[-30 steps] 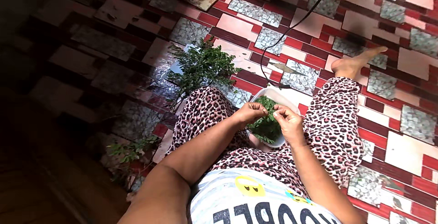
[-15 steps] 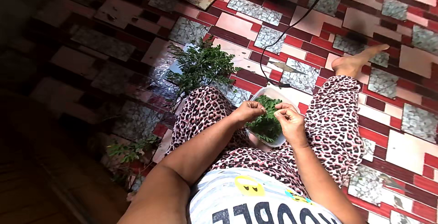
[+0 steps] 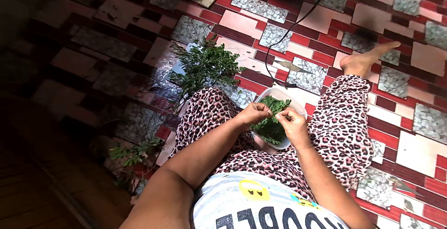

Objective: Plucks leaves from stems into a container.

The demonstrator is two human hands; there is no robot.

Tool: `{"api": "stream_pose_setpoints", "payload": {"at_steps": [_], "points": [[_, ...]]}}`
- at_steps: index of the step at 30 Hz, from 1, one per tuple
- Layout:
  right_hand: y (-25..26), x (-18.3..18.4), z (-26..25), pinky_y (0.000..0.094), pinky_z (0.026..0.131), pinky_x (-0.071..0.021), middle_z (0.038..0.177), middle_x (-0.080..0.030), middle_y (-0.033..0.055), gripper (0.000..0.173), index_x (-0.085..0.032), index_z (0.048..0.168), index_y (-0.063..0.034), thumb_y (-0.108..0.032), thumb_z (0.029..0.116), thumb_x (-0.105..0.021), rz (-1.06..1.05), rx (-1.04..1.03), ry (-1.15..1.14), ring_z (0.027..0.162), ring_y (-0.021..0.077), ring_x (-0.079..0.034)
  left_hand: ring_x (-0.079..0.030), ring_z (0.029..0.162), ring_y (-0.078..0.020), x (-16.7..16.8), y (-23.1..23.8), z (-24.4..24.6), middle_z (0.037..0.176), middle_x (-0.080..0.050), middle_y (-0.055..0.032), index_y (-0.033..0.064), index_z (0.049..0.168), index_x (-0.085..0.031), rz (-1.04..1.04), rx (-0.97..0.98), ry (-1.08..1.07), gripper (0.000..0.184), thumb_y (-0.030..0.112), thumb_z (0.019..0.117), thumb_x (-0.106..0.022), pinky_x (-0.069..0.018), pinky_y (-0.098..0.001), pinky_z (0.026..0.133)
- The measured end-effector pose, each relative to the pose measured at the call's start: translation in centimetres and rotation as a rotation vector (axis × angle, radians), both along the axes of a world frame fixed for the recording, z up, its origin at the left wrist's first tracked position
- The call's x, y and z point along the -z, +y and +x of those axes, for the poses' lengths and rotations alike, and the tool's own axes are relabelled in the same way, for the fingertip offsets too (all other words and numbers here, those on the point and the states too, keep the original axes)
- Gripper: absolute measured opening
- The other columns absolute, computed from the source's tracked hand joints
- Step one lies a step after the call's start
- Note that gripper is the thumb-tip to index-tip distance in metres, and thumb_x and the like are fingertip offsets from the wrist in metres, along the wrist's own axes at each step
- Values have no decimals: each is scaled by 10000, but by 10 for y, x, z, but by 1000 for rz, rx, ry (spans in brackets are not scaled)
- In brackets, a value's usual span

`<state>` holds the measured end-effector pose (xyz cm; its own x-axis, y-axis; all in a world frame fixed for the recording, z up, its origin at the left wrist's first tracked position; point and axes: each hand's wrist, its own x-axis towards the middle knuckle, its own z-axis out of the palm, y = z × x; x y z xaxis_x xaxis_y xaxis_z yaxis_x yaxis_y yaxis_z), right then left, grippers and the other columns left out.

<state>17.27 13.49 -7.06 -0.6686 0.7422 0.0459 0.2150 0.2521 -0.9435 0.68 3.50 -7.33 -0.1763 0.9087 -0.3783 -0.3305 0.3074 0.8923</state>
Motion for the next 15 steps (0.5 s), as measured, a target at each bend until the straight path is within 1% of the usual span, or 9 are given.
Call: {"api": "stream_pose_setpoints", "payload": {"at_steps": [3, 4, 6, 8, 10, 11, 12, 13, 15], "points": [[0, 3, 1, 224, 766, -525, 890, -629, 45, 46, -696, 844, -13, -18, 885, -718, 80, 47, 52, 837, 66, -603, -351, 471, -11, 0, 0, 0, 625, -482, 38, 64, 845, -627, 5, 2, 2, 145, 76, 989, -618, -285, -162, 449], [0, 2, 1, 224, 780, -526, 897, -639, 48, 52, -693, 835, -10, -14, 882, -717, 103, 66, 60, 847, 63, -609, -350, 473, -12, 0, -1, 0, 629, -482, 37, 65, 850, -625, 3, -1, 3, 144, 79, 992, -613, -288, -162, 450], [2, -3, 4, 213, 800, -543, 990, -663, 85, 67, -692, 822, 3, -13, 885, -711, 102, 74, 51, 908, 65, -634, -347, 468, -11, -2, -2, 0, 619, -471, 38, 67, 843, -619, -4, -11, 6, 152, 78, 994, -606, -286, -159, 446], [5, -10, 7, 218, 808, -545, 1066, -672, 114, 139, -693, 803, 11, -61, 921, -692, 71, 60, -18, 959, 73, -642, -341, 465, -10, -4, -2, 0, 612, -460, 40, 67, 842, -618, -11, -12, -1, 159, 81, 999, -602, -285, -158, 445], [7, -13, 10, 270, 849, -550, 1091, -673, 125, 260, -690, 784, 9, -156, 980, -647, 52, 31, -109, 1011, 109, -647, -330, 457, -8, -2, -2, -1, 607, -452, 44, 73, 843, -619, -13, -19, -27, 160, 88, 1002, -602, -279, -156, 438], [9, -12, 11, 301, 855, -548, 1084, -671, 123, 284, -683, 787, 2, -196, 987, -642, 28, 14, -142, 1013, 128, -644, -329, 453, -7, 1, -1, -1, 603, -450, 46, 78, 842, -621, -9, -23, -39, 158, 93, 998, -607, -279, -156, 434], [10, -11, 12, 324, 848, -537, 1058, -659, 104, 258, -665, 804, -17, -209, 975, -647, -28, 1, -158, 997, 137, -632, -332, 454, -9, 3, 0, -2, 603, -451, 46, 78, 846, -623, -7, -21, -52, 152, 95, 996, -611, -281, -160, 435], [11, -10, 13, 327, 831, -528, 1029, -641, 84, 181, -657, 857, -28, -181, 953, -662, -132, -6, -151, 960, 137, -619, -351, 465, -16, 7, 2, -3, 613, -470, 40, 70, 858, -633, -2, -14, -72, 138, 93, 994, -617, -293, -172, 445], [9, -13, 11, 298, 789, -548, 965, -621, 47, 36, -627, 963, -42, -56, 932, -640, -409, -4, -107, 877, 122, -616, -369, 473, -15, 10, 3, -4, 627, -493, 40, 64, 873, -641, 6, -7, -80, 119, 83, 989, -624, -308, -173, 451]]}}
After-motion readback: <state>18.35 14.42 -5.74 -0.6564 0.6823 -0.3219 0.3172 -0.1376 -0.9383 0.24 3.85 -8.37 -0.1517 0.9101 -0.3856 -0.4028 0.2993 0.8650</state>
